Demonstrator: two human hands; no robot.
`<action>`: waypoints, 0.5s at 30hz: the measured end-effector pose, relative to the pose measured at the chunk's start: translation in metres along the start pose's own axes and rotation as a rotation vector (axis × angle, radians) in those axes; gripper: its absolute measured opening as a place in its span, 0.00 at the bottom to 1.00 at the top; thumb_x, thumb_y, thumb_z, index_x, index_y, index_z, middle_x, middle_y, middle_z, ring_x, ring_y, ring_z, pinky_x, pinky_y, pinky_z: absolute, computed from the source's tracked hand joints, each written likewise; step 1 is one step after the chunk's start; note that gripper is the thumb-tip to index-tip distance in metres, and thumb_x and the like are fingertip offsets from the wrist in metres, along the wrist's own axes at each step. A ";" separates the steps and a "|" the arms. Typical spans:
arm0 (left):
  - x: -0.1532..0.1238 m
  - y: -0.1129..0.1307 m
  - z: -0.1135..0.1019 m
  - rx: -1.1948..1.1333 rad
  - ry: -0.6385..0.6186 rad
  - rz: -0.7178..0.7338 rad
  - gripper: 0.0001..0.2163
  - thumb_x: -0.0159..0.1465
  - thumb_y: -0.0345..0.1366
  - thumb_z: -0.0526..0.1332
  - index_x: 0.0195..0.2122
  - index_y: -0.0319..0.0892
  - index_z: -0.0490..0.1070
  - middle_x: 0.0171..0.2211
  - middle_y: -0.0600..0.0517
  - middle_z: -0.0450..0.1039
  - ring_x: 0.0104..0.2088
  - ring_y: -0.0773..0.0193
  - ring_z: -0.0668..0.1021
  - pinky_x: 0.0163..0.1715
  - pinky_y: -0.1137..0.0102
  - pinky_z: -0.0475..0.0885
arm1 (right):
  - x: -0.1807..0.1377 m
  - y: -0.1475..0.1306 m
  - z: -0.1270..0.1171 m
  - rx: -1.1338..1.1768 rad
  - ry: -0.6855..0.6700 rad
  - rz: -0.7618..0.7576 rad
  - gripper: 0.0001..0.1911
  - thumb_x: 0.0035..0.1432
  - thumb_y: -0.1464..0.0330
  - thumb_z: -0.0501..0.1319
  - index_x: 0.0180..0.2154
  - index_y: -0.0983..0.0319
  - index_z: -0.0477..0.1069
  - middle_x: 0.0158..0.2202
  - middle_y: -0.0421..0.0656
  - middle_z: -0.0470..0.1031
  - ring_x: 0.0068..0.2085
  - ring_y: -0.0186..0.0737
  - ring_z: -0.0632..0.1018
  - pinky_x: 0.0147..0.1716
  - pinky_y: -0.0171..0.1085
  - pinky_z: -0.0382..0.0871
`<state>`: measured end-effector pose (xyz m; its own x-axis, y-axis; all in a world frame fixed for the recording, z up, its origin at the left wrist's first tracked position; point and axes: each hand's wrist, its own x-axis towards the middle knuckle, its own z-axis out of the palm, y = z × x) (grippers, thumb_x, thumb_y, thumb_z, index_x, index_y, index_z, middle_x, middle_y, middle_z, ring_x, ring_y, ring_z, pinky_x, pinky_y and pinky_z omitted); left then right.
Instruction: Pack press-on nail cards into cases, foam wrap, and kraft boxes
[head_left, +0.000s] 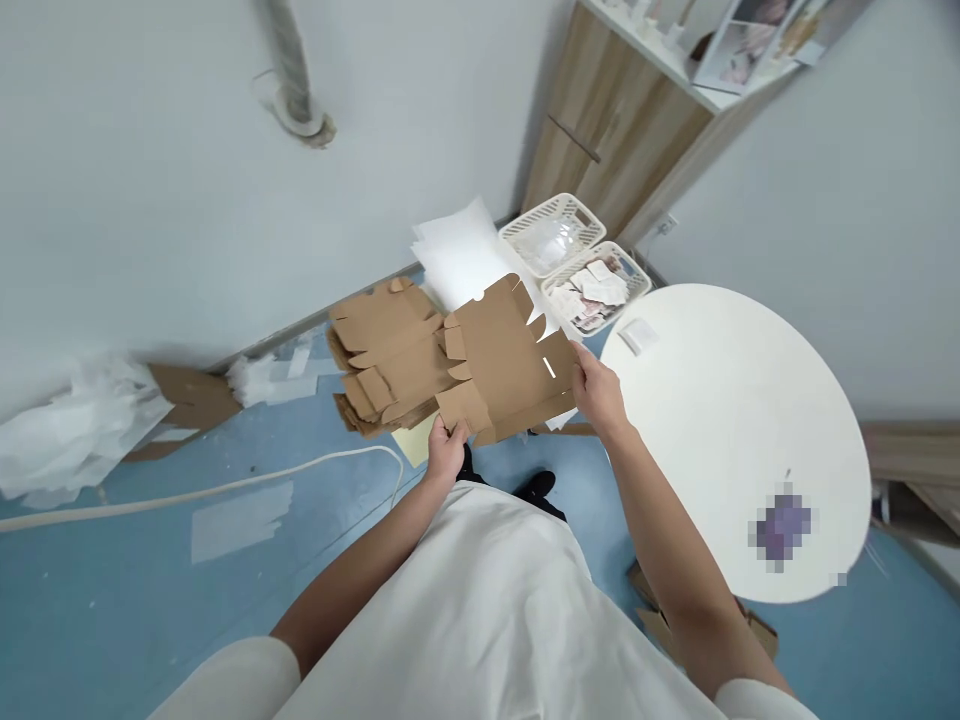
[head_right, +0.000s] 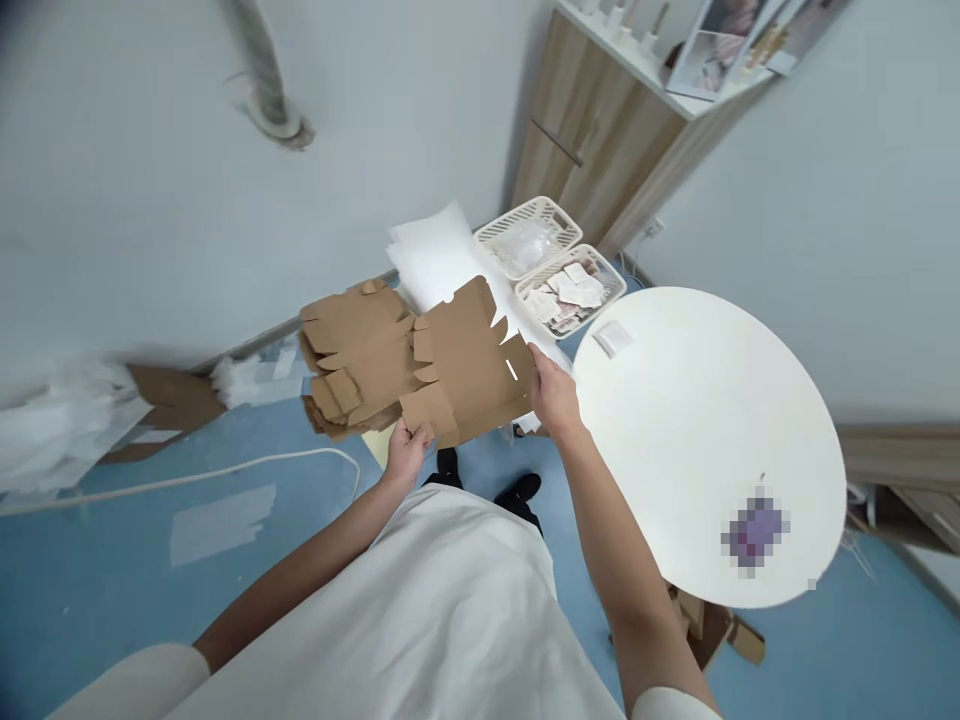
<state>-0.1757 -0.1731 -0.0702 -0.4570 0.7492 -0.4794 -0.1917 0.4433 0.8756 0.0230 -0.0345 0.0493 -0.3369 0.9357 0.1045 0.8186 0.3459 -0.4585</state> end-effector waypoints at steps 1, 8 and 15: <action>-0.001 0.002 0.011 0.043 -0.030 0.042 0.15 0.58 0.36 0.52 0.46 0.44 0.60 0.45 0.48 0.70 0.43 0.64 0.74 0.39 0.67 0.72 | -0.012 0.013 -0.009 0.015 0.044 0.027 0.23 0.59 0.69 0.43 0.57 0.59 0.56 0.47 0.46 0.71 0.45 0.44 0.73 0.44 0.44 0.67; -0.022 0.013 0.113 0.261 -0.368 0.294 0.25 0.50 0.26 0.57 0.51 0.42 0.58 0.44 0.47 0.70 0.41 0.62 0.75 0.40 0.67 0.71 | -0.121 0.120 -0.052 0.067 0.409 0.344 0.23 0.59 0.69 0.44 0.56 0.58 0.56 0.46 0.48 0.66 0.46 0.42 0.69 0.44 0.44 0.66; -0.057 0.017 0.236 0.388 -0.574 0.373 0.31 0.51 0.27 0.60 0.57 0.44 0.54 0.44 0.47 0.68 0.35 0.67 0.75 0.30 0.73 0.71 | -0.212 0.212 -0.066 0.183 0.536 0.649 0.24 0.58 0.68 0.45 0.56 0.59 0.55 0.42 0.47 0.64 0.45 0.43 0.68 0.43 0.45 0.65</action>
<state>0.0519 -0.0924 -0.0423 0.1084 0.9725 -0.2061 0.2510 0.1739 0.9522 0.2981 -0.1549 -0.0118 0.4744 0.8668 0.1537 0.6696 -0.2419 -0.7022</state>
